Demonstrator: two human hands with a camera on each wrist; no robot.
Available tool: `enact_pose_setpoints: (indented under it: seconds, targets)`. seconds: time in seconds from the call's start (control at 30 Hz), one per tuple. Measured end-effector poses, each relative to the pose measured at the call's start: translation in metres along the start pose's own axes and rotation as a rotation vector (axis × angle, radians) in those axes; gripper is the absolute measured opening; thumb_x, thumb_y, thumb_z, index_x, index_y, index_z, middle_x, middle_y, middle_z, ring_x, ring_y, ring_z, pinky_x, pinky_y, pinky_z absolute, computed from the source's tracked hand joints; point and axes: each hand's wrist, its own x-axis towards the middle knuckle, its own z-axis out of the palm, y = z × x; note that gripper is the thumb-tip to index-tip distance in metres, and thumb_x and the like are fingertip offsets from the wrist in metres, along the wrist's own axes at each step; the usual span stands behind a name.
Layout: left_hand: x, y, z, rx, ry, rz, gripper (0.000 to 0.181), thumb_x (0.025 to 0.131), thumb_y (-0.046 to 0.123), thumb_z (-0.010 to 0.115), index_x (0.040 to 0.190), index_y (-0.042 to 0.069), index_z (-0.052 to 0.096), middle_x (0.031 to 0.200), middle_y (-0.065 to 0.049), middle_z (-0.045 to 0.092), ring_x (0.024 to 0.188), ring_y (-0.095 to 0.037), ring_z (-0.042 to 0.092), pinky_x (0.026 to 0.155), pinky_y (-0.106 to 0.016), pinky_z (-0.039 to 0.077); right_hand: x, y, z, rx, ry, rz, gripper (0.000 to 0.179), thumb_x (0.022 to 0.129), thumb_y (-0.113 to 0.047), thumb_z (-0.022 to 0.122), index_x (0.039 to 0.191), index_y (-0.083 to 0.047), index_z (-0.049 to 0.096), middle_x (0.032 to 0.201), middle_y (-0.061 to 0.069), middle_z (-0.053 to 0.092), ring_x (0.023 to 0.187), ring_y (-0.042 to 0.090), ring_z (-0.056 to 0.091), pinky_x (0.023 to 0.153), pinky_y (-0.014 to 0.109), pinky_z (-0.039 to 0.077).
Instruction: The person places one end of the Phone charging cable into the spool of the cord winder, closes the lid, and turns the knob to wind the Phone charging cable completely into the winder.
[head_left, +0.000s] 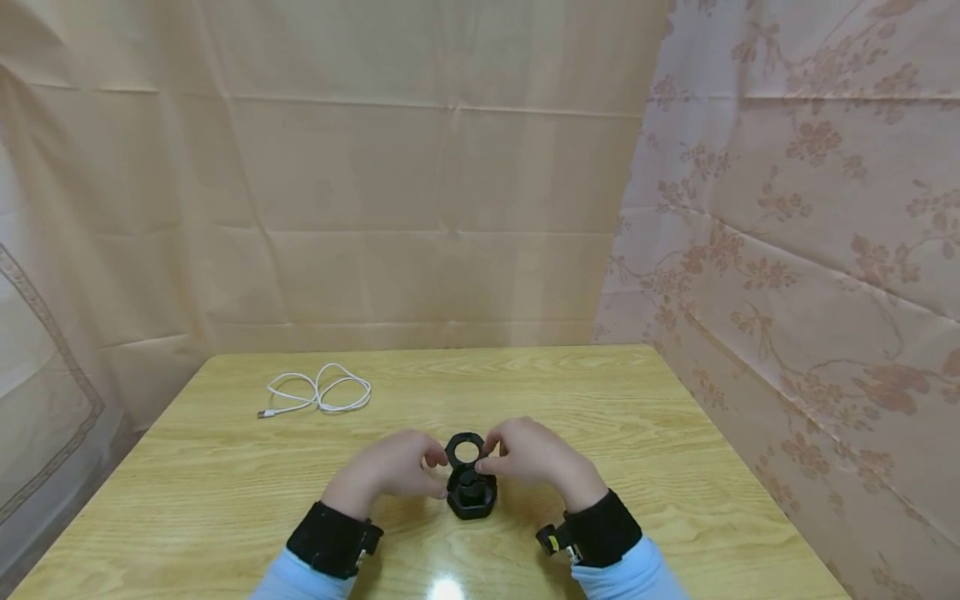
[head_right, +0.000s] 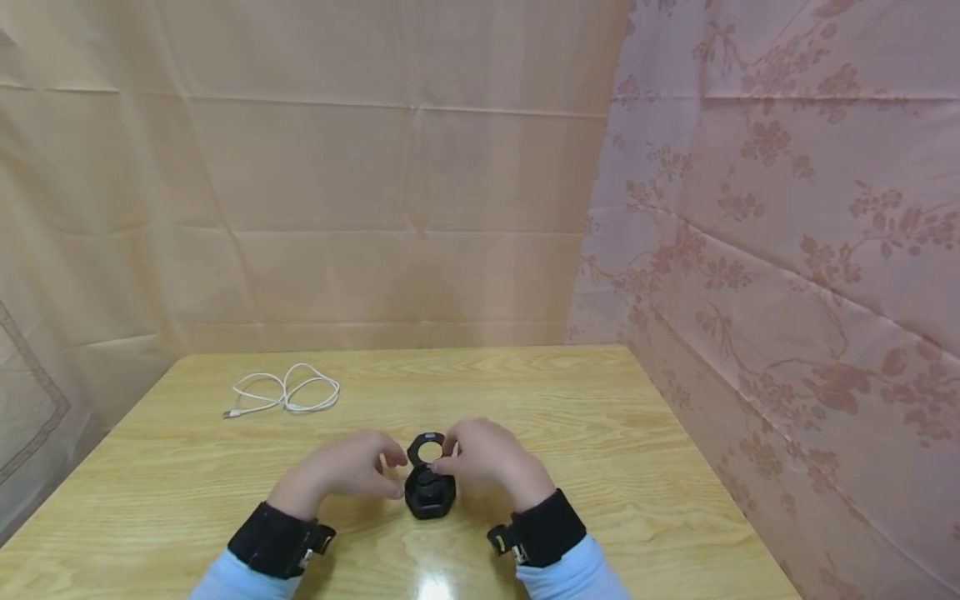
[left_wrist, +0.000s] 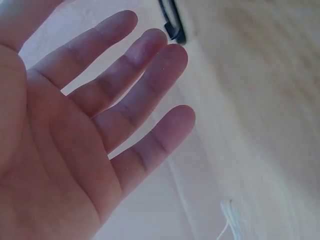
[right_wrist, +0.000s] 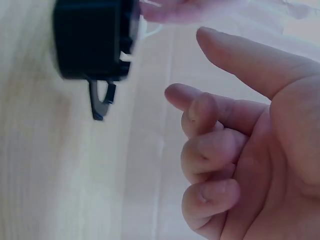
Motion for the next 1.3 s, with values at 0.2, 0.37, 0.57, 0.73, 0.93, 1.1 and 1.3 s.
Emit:
enact_pose_setpoints:
  seconds: [0.2, 0.37, 0.57, 0.73, 0.93, 1.1, 1.3]
  targets:
    - [-0.007, -0.002, -0.013, -0.013, 0.056, 0.052, 0.042, 0.084, 0.030, 0.083, 0.117, 0.006, 0.074, 0.107, -0.007, 0.070, 0.092, -0.023, 0.064, 0.077, -0.042, 0.053, -0.007, 0.003, -0.016, 0.042, 0.084, -0.072, 0.030, 0.095, -0.031, 0.074, 0.112, -0.006, 0.073, 0.075, -0.006, 0.060, 0.063, 0.011, 0.055, 0.058, 0.031, 0.047]
    - [-0.013, 0.001, -0.023, 0.010, 0.125, 0.078, 0.042, 0.088, 0.035, 0.081, 0.120, 0.010, 0.072, 0.101, -0.002, 0.068, 0.087, -0.018, 0.062, 0.075, -0.041, 0.052, -0.013, 0.001, -0.027, 0.083, 0.162, -0.103, 0.029, 0.097, -0.030, 0.072, 0.116, -0.009, 0.071, 0.083, -0.005, 0.062, 0.070, 0.012, 0.057, 0.060, 0.032, 0.049]
    - [-0.023, 0.007, -0.035, 0.049, 0.272, 0.093, 0.045, 0.091, 0.038, 0.077, 0.126, 0.012, 0.069, 0.112, 0.000, 0.067, 0.095, -0.017, 0.062, 0.077, -0.039, 0.051, -0.019, -0.002, -0.035, 0.140, 0.295, -0.192, 0.032, 0.098, -0.028, 0.071, 0.125, -0.011, 0.069, 0.111, -0.001, 0.066, 0.094, 0.017, 0.062, 0.075, 0.034, 0.053]
    - [-0.032, 0.003, -0.047, 0.059, 0.408, 0.092, 0.043, 0.094, 0.038, 0.075, 0.129, 0.014, 0.068, 0.120, 0.000, 0.067, 0.102, -0.020, 0.063, 0.078, -0.041, 0.052, -0.017, -0.005, -0.040, 0.186, 0.390, -0.240, 0.035, 0.097, -0.022, 0.073, 0.129, -0.009, 0.067, 0.121, 0.001, 0.063, 0.107, 0.025, 0.061, 0.084, 0.044, 0.055]
    - [-0.041, -0.014, -0.064, 0.068, 0.505, 0.035, 0.046, 0.095, 0.037, 0.074, 0.132, 0.010, 0.067, 0.123, -0.006, 0.067, 0.109, -0.028, 0.063, 0.087, -0.051, 0.051, -0.009, -0.006, -0.038, 0.225, 0.486, -0.297, 0.034, 0.096, -0.021, 0.073, 0.127, -0.008, 0.067, 0.122, 0.004, 0.064, 0.112, 0.029, 0.060, 0.087, 0.047, 0.055]
    - [-0.046, -0.035, -0.077, 0.067, 0.562, -0.009, 0.048, 0.097, 0.038, 0.071, 0.132, 0.005, 0.066, 0.125, -0.013, 0.067, 0.113, -0.035, 0.062, 0.091, -0.057, 0.049, -0.004, -0.007, -0.035, 0.248, 0.517, -0.295, 0.034, 0.097, -0.022, 0.073, 0.127, -0.009, 0.067, 0.123, 0.005, 0.064, 0.113, 0.024, 0.059, 0.088, 0.045, 0.055]
    - [-0.050, -0.069, -0.081, 0.080, 0.595, -0.071, 0.044, 0.097, 0.035, 0.072, 0.127, 0.004, 0.068, 0.125, -0.019, 0.067, 0.108, -0.040, 0.063, 0.089, -0.058, 0.049, 0.007, -0.004, -0.029, 0.297, 0.499, -0.283, 0.035, 0.096, -0.021, 0.074, 0.128, -0.008, 0.067, 0.123, 0.006, 0.064, 0.112, 0.025, 0.059, 0.088, 0.046, 0.055]
